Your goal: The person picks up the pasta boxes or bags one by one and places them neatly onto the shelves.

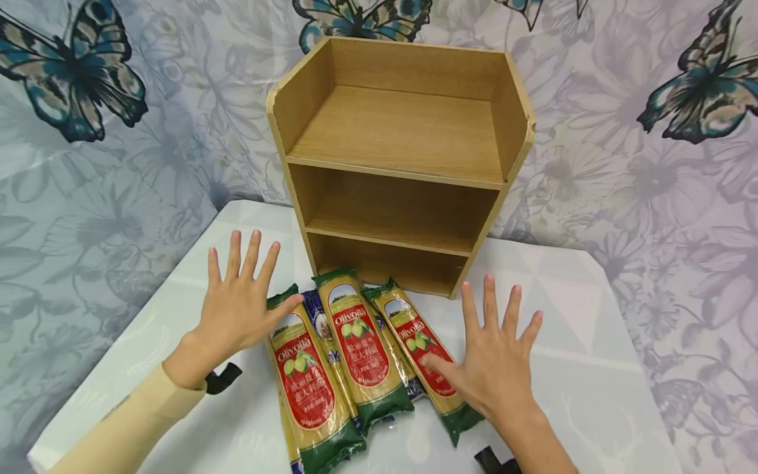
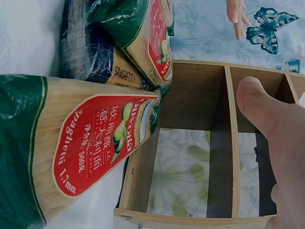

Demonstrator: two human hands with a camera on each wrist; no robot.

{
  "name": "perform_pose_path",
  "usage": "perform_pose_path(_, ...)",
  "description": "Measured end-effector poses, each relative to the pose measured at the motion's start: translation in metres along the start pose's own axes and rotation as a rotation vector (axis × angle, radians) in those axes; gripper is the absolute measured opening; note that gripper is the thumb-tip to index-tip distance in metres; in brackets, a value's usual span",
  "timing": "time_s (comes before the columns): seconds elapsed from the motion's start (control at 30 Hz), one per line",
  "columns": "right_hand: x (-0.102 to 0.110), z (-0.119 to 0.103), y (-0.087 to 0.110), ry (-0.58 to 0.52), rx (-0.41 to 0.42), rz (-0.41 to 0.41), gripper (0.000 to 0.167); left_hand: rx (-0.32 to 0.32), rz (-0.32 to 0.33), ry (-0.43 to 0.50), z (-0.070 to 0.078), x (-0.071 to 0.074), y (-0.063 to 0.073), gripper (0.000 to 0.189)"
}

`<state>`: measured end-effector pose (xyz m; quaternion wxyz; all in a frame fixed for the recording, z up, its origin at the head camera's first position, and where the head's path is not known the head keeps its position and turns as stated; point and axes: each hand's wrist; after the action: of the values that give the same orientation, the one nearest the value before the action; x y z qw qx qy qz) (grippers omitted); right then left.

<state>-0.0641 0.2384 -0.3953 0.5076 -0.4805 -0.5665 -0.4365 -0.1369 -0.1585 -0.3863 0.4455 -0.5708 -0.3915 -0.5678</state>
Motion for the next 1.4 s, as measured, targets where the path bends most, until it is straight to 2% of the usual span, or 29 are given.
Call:
perform_pose_path(0.3, 0.001, -0.001, -0.001, -0.006, 0.01, 0.025, 0.135, -0.014, 0.048, -0.001, -0.004, 0.019, -0.016, 0.103)
perform_pose_path(0.57, 0.003, -0.001, 0.0, -0.025, 0.026, 0.026, 0.136, -0.008, 0.055, 0.031, -0.006, 0.026, -0.026, 0.104)
perform_pose_path(0.87, 0.002, -0.001, 0.003, -0.112, 0.04, 0.022, 0.137, -0.052, 0.06, 0.143, -0.004, 0.036, -0.044, 0.106)
perform_pose_path(1.03, 0.0, 0.001, 0.004, -0.146, 0.058, 0.037, 0.138, -0.122, 0.07, 0.26, -0.004, 0.039, -0.058, 0.106)
perform_pose_path(1.17, -0.005, 0.004, 0.003, -0.175, 0.067, 0.059, 0.138, -0.181, 0.091, 0.408, -0.008, 0.036, -0.071, 0.103)
perform_pose_path(1.4, -0.014, 0.007, 0.002, -0.268, 0.059, 0.053, 0.139, -0.256, 0.197, 0.692, -0.011, 0.026, -0.09, 0.096)
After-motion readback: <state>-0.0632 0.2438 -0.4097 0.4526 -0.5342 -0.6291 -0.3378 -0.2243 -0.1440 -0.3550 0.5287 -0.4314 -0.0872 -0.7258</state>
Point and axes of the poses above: each hand's wrist, its own y-axis away from the middle knuckle, its own x-axis out of the back of the hand, z = x × y, and after that the axes turned 15 degrees about -z, right-handed
